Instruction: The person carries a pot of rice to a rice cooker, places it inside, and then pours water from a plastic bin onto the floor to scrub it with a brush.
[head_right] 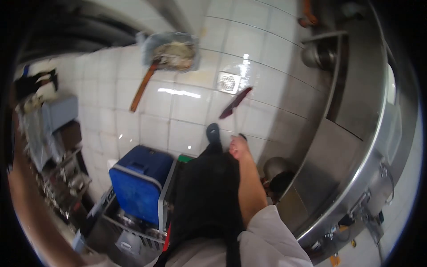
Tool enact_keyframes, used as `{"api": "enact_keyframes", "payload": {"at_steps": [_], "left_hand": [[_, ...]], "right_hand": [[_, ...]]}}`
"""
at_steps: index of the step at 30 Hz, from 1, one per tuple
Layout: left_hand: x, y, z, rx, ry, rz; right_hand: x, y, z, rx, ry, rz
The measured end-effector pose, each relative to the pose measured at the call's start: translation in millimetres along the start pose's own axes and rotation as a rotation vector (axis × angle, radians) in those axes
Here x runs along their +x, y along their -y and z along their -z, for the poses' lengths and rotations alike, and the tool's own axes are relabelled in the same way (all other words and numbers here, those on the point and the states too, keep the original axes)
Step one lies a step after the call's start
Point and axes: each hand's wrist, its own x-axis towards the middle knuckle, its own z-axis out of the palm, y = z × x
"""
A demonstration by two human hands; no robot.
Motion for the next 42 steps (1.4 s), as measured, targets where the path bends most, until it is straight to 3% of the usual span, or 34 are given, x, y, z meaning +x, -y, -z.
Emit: {"api": "enact_keyframes", "payload": {"at_steps": [1,2,3,4,7,8,11,12,13,14,15,16,17,18,19,20,22,23,24,26,28,31,35,37,38,40,41,42], "left_hand": [[-22,-7,-1,-0.030,0.102,0.052],[-51,-18,0,-0.067,0.226,0.119],[-92,-29,5,-0.089,0.376,0.231],[-141,-42,5,-0.130,0.551,0.377],[-368,-133,5,-0.338,1.153,1.209],[-436,-180,21,-0.376,1.166,1.292],[-606,-376,141,-0.499,1.486,1.701],[-650,-439,184,-0.424,1.383,1.732],[-670,-492,225,-0.398,1.366,1.929],[-682,-540,261,-0.217,1.516,2.111],[-673,-567,289,-0.251,1.638,2.157],[-668,-592,311,-0.349,1.752,2.312],[-664,-619,328,-0.472,1.713,2.263],[-663,-639,341,-0.588,1.647,2.218],[-659,-661,350,-0.699,1.385,2.126],[-665,-671,346,-0.777,1.097,2.032],[-653,-683,319,-0.890,0.762,2.386],[-646,-683,302,-0.952,0.563,2.582],[-635,-681,285,-1.025,0.339,2.712],[-615,-661,259,-1.196,-0.046,2.785],[-595,-632,243,-1.343,-0.310,2.753],[-570,-581,235,-1.415,-0.433,2.663],[-554,-513,238,-1.350,-0.394,2.601],[-550,-492,246,-0.846,-0.111,2.760],[-544,-479,252,-0.807,-0.171,2.768],[-524,-461,258,-0.699,-0.119,2.688],[-514,-457,254,-0.656,-0.181,2.700],[-508,-457,251,-0.579,-0.283,2.715]], "right_hand": [[-25,-16,-7,-0.033,-0.057,0.165],[-61,-23,-19,-0.116,0.073,0.206],[-100,-32,-33,-0.257,-0.004,0.182],[-97,-47,-20,-0.319,0.063,0.141],[-142,-89,-36,-0.463,0.096,-0.059],[-143,-98,-42,-0.491,0.129,-0.142],[-81,-128,-57,-0.515,0.293,-0.222],[-53,-132,-64,-0.556,0.288,-0.201],[-14,-132,-64,-0.571,0.298,-0.234],[5,-124,-81,-0.755,0.147,-0.240],[21,-106,-83,-0.850,0.158,-0.199],[40,-75,-75,-0.773,0.137,-0.293],[57,-45,-66,-0.698,0.109,-0.384],[45,-19,-66,-0.846,0.088,-0.218],[34,-4,-66,-0.860,0.055,-0.124],[34,7,-67,-0.730,0.133,-0.314],[-40,-5,-96,-0.949,0.051,0.036],[-59,0,-93,-0.792,0.181,0.038],[-79,9,-95,-0.721,0.127,0.033],[-110,37,-105,-0.642,0.042,0.016],[-133,65,-115,-0.642,-0.001,0.014],[-152,101,-157,-0.566,-0.010,0.085],[-136,162,-237,-0.619,0.008,0.198],[-108,207,-275,-0.513,0.069,0.083],[-85,237,-292,-0.442,0.151,-0.012],[-77,268,-342,-0.471,0.111,-0.028],[-22,315,-352,-0.381,0.214,-0.157],[29,347,-369,-0.445,0.235,-0.102]]}}
